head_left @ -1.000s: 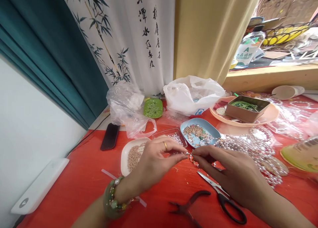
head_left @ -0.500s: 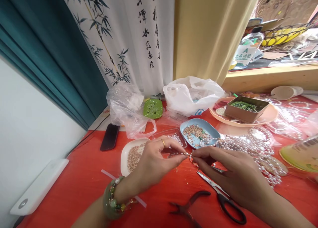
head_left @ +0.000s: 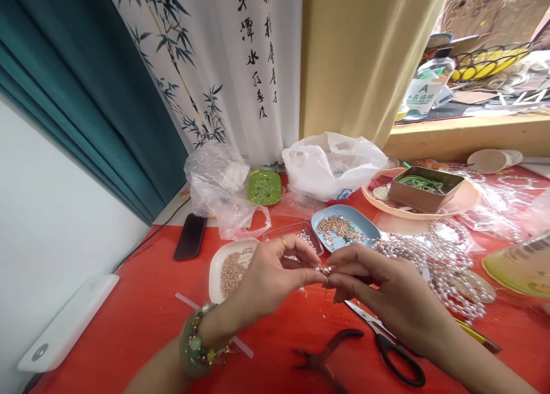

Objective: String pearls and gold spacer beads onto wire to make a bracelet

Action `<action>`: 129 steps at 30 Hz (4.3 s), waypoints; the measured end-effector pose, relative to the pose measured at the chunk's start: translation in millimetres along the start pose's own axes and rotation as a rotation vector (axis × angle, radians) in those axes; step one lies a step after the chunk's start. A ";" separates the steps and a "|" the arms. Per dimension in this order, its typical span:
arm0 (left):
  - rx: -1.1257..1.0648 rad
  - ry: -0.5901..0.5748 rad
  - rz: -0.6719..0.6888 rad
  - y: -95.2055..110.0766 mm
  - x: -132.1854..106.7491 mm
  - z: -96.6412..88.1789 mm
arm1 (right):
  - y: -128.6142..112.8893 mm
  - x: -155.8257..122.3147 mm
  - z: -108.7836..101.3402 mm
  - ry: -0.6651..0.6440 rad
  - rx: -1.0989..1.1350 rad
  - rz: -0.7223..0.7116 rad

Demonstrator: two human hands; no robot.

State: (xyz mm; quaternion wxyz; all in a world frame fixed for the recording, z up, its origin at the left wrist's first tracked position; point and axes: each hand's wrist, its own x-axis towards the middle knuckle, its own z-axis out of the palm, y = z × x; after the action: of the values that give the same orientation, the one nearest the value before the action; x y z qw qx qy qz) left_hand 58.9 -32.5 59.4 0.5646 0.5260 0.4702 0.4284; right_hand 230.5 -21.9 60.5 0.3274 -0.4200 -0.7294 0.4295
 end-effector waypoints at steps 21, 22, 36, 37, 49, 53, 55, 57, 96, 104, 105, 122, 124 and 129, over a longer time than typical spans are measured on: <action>0.195 0.031 0.113 -7.1 11.6 -6.8 | 5.9 6.7 -6.3 0.054 0.214 0.075; 0.177 0.033 0.099 -8.4 12.0 -6.8 | 4.6 6.7 -7.8 0.064 0.249 0.094; -0.015 0.058 0.043 -18.9 17.2 2.0 | 12.0 4.1 -11.6 0.308 -0.195 -0.224; -0.041 0.059 0.039 -20.0 17.4 2.4 | 11.2 4.0 -13.4 0.316 -0.228 -0.237; -0.133 0.024 0.039 -25.8 14.5 7.0 | 7.9 6.9 -11.8 0.210 0.054 0.044; -0.046 0.044 0.057 -23.5 13.7 7.4 | 1.7 3.6 -13.9 0.171 -0.058 -0.025; 0.053 0.085 0.112 -22.1 12.6 7.9 | -1.3 1.5 -15.1 0.223 -0.179 -0.085; 0.149 0.126 0.188 -20.8 10.9 9.0 | -2.6 0.2 -15.5 0.280 -0.310 -0.158; -0.390 -0.228 -0.250 -18.2 13.9 6.2 | 11.3 7.0 1.9 0.017 -0.119 -0.058; -0.424 -0.239 -0.222 -20.5 16.4 5.0 | 10.0 12.7 -5.3 0.049 0.024 -0.048; -0.408 -0.218 -0.219 -20.6 17.0 4.8 | 9.3 12.8 -6.0 0.059 0.027 -0.044; -0.393 -0.313 -0.181 -19.8 17.2 2.4 | 2.6 9.5 -8.2 0.023 0.144 -0.069; -0.405 -0.302 -0.206 -20.0 17.4 2.6 | 2.8 8.7 -8.1 0.049 0.118 -0.055; -0.467 -0.152 -0.193 -24.0 20.5 1.4 | 6.1 4.3 -1.7 0.206 -0.075 -0.088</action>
State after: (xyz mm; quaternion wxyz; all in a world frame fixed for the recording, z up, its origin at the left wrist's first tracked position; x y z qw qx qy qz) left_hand 64.0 -14.7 33.9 0.7425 0.3650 0.3627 0.4288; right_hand 232.1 -15.7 56.3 0.4034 -0.4412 -0.7251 0.3418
